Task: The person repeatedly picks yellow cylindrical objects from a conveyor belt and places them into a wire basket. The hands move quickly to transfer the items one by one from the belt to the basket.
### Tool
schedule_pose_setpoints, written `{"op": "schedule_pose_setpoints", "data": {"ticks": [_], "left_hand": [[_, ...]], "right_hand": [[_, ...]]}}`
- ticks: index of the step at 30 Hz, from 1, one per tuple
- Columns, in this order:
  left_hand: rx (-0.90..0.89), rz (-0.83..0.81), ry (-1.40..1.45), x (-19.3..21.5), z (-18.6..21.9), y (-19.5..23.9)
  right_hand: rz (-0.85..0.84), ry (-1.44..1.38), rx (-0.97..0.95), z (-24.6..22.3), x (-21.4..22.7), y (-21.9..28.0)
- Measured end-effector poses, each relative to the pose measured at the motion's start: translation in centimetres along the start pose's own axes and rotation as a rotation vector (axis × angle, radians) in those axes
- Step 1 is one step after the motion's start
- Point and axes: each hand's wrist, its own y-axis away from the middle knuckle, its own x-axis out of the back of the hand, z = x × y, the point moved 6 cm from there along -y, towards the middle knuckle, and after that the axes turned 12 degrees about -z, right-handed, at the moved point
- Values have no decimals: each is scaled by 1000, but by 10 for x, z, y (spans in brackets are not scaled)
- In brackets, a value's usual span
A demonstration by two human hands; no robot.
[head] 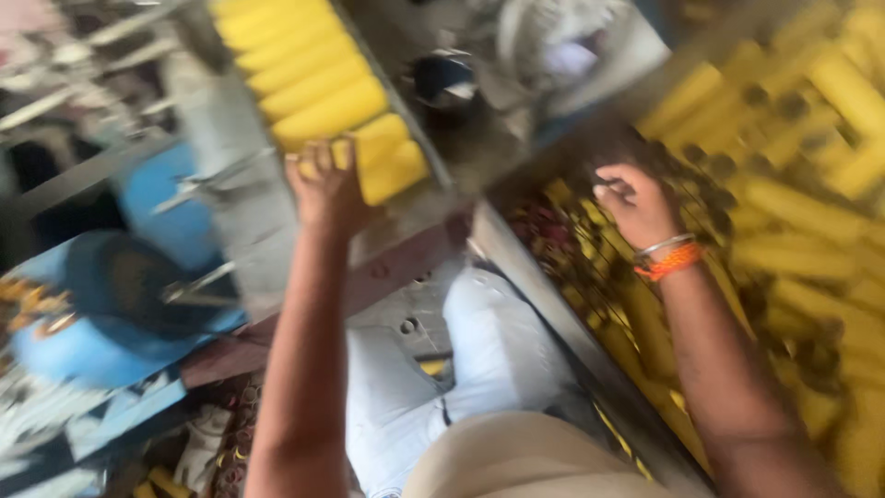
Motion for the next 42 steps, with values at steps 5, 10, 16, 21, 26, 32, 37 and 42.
{"op": "schedule_pose_setpoints", "data": {"ticks": [5, 10, 16, 21, 26, 32, 37, 42], "left_hand": [[-369, 342, 312, 60, 92, 44], [-750, 380, 549, 79, 230, 99], [-734, -118, 510, 34, 290, 91], [-756, 67, 630, 38, 277, 95], [-782, 62, 674, 43, 281, 94], [-797, 150, 665, 41, 277, 99], [-781, 187, 684, 32, 278, 97], [-743, 148, 633, 16, 279, 96]], "right_hand": [[-65, 132, -434, 144, 65, 126], [-286, 336, -665, 176, 47, 162], [-586, 620, -416, 179, -26, 115], [-790, 680, -314, 200, -71, 112], [-1020, 1082, -59, 202, -106, 151], [-1002, 1063, -381, 214, -82, 158], [-1066, 1075, -382, 210, -72, 177], [-1217, 944, -358, 233, -96, 177]]}}
